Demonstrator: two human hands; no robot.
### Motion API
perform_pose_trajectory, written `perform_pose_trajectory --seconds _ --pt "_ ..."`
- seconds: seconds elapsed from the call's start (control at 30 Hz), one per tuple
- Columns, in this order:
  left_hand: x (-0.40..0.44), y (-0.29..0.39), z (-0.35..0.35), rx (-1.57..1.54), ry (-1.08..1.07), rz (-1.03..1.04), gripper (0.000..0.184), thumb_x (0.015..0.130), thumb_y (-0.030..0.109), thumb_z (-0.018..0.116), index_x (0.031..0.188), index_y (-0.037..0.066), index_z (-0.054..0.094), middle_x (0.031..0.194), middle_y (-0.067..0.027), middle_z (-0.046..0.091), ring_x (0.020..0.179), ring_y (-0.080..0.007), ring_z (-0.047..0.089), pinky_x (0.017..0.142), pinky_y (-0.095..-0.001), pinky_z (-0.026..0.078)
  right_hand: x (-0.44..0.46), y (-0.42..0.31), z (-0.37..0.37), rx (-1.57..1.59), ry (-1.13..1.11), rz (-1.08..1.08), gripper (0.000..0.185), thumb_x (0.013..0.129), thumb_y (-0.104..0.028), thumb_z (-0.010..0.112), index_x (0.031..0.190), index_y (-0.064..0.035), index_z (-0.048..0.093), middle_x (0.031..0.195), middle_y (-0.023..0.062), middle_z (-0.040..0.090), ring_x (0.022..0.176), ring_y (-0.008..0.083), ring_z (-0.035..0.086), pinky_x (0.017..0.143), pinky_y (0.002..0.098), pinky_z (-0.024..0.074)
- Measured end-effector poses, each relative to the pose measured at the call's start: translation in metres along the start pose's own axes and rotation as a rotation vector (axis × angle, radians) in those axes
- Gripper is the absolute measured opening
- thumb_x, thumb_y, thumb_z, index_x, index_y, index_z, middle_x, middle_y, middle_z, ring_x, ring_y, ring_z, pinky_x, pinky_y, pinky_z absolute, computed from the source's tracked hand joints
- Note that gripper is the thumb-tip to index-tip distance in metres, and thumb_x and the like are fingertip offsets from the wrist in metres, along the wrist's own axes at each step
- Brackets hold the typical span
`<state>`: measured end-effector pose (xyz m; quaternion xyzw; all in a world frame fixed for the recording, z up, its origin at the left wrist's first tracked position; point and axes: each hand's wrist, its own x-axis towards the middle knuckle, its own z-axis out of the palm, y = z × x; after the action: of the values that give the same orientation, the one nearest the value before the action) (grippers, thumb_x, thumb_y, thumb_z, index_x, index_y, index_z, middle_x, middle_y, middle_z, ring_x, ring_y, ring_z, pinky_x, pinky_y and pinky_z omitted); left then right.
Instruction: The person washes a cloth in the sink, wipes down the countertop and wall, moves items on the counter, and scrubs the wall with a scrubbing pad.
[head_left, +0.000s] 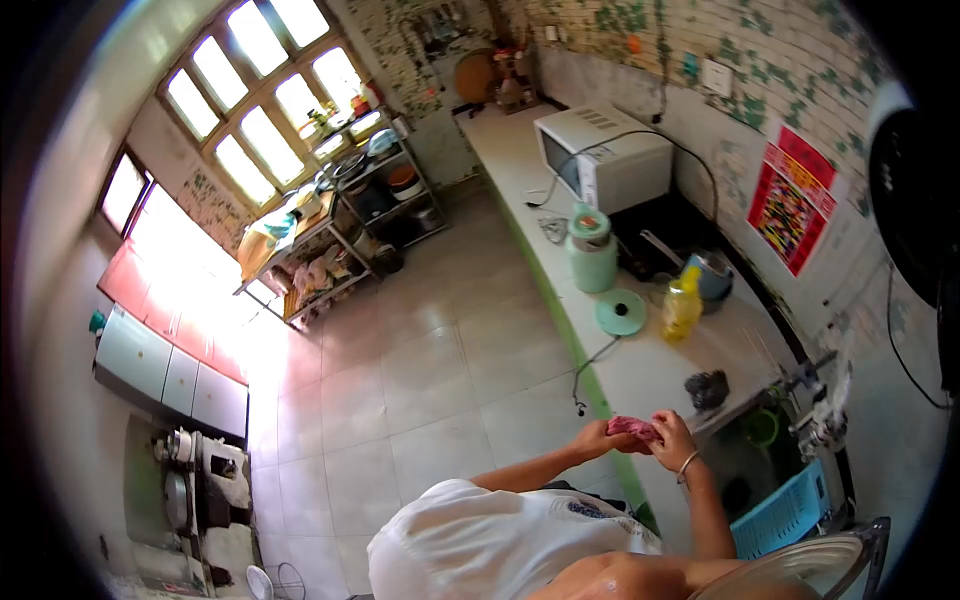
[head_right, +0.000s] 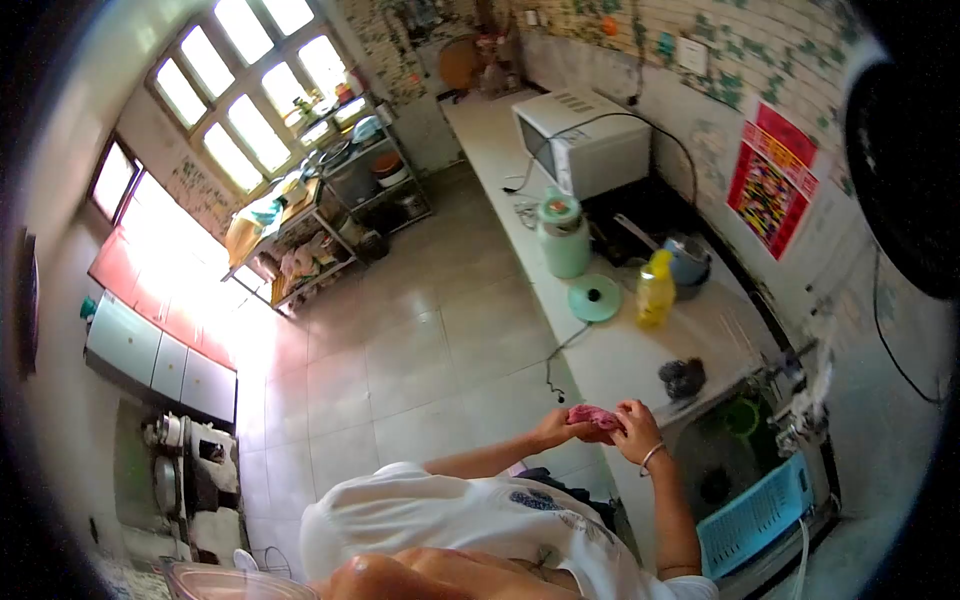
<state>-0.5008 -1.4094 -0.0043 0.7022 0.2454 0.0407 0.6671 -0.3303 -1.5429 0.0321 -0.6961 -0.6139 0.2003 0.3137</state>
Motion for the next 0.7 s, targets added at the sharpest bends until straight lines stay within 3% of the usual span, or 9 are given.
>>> perform_pose_trajectory --seconds 0.07,0.13,0.23,0.37,0.43,0.5,0.53,0.6,0.7 --pt "-0.022 0.011 -0.040 -0.246 0.052 -0.050 0.032 0.079 0.026 0.061 0.107 0.010 0.056 0.090 -0.0031 0.062 0.082 -0.0142 0.059 0.068 -0.0282 0.045 0.044 -0.045 0.015 -0.103 0.057 -0.122 0.035 0.067 -0.003 0.057 0.102 -0.0020 0.054 0.106 0.0154 0.050 0.099 0.0328 0.048 0.087 0.0383 0.0403" --pt "-0.037 0.015 -0.083 -0.592 0.097 -0.145 0.037 0.081 0.020 0.058 0.116 0.011 0.048 0.099 -0.0026 0.059 0.091 -0.0110 0.055 0.068 -0.0232 0.044 0.089 -0.077 0.043 -0.019 0.073 -0.145 0.034 0.068 -0.002 0.055 0.102 -0.0015 0.054 0.106 0.0154 0.051 0.099 0.0326 0.049 0.087 0.0377 0.0405" --pt "-0.069 0.025 -0.150 -0.812 0.120 0.010 0.032 0.082 0.027 0.058 0.108 0.009 0.052 0.092 -0.0036 0.060 0.081 -0.0112 0.057 0.064 -0.0231 0.044 0.138 -0.096 0.096 0.120 0.034 -0.154 0.032 0.073 0.001 0.051 0.105 -0.0024 0.053 0.110 0.0133 0.052 0.103 0.0314 0.049 0.089 0.0376 0.0393" --pt "-0.103 -0.017 -0.234 -0.577 0.134 -0.161 0.034 0.083 0.039 0.055 0.088 0.005 0.056 0.079 -0.0089 0.058 0.063 -0.0129 0.057 0.056 -0.0244 0.045 0.211 -0.133 0.149 0.520 -0.104 -0.098 0.025 0.083 -0.001 0.046 0.107 -0.0011 0.052 0.104 0.0113 0.056 0.100 0.0243 0.053 0.087 0.0309 0.0412" --pt "-0.124 -0.016 -0.255 -0.662 0.247 -0.195 0.034 0.083 0.033 0.057 0.096 0.003 0.050 0.083 -0.0088 0.058 0.067 -0.0132 0.055 0.059 -0.0250 0.044 0.243 -0.151 0.175 0.921 -0.225 -0.014 0.023 0.087 -0.004 0.042 0.108 0.0000 0.052 0.103 0.0097 0.057 0.094 0.0216 0.056 0.084 0.0305 0.0442" --pt "-0.134 -0.031 -0.261 -0.607 0.518 0.109 0.042 0.081 0.025 0.060 0.111 0.002 0.040 0.087 -0.0077 0.056 0.072 -0.0128 0.053 0.062 -0.0249 0.042 0.268 -0.180 0.194 1.071 -0.334 0.023 0.023 0.090 -0.010 0.041 0.107 -0.0004 0.052 0.099 0.0086 0.058 0.088 0.0182 0.058 0.077 0.0292 0.0485" --pt "-0.139 -0.028 -0.268 -0.575 0.561 0.115 0.052 0.080 0.018 0.060 0.120 0.002 0.030 0.090 -0.0066 0.054 0.075 -0.0121 0.051 0.067 -0.0255 0.041 0.283 -0.191 0.200 1.139 -0.375 0.159 0.022 0.090 -0.012 0.041 0.106 -0.0013 0.052 0.098 0.0083 0.059 0.087 0.0168 0.059 0.073 0.0285 0.0495" --pt "-0.137 -0.046 -0.282 -0.636 0.638 0.178 0.053 0.080 0.018 0.059 0.121 0.002 0.029 0.089 -0.0063 0.054 0.075 -0.0121 0.051 0.067 -0.0259 0.042 0.308 -0.218 0.205 1.201 -0.433 0.374 0.022 0.091 -0.018 0.040 0.102 -0.0037 0.054 0.091 0.0068 0.060 0.080 0.0127 0.058 0.062 0.0258 0.0501" --pt "-0.129 -0.049 -0.304 -0.647 0.878 0.180 0.042 0.084 0.018 0.052 0.119 0.001 0.037 0.088 -0.0059 0.055 0.073 -0.0113 0.051 0.065 -0.0251 0.043 0.356 -0.197 0.233 1.355 -0.648 0.407 0.022 0.092 -0.018 0.040 0.102 -0.0042 0.054 0.088 0.0060 0.060 0.072 0.0120 0.056 0.058 0.0248 0.0492"
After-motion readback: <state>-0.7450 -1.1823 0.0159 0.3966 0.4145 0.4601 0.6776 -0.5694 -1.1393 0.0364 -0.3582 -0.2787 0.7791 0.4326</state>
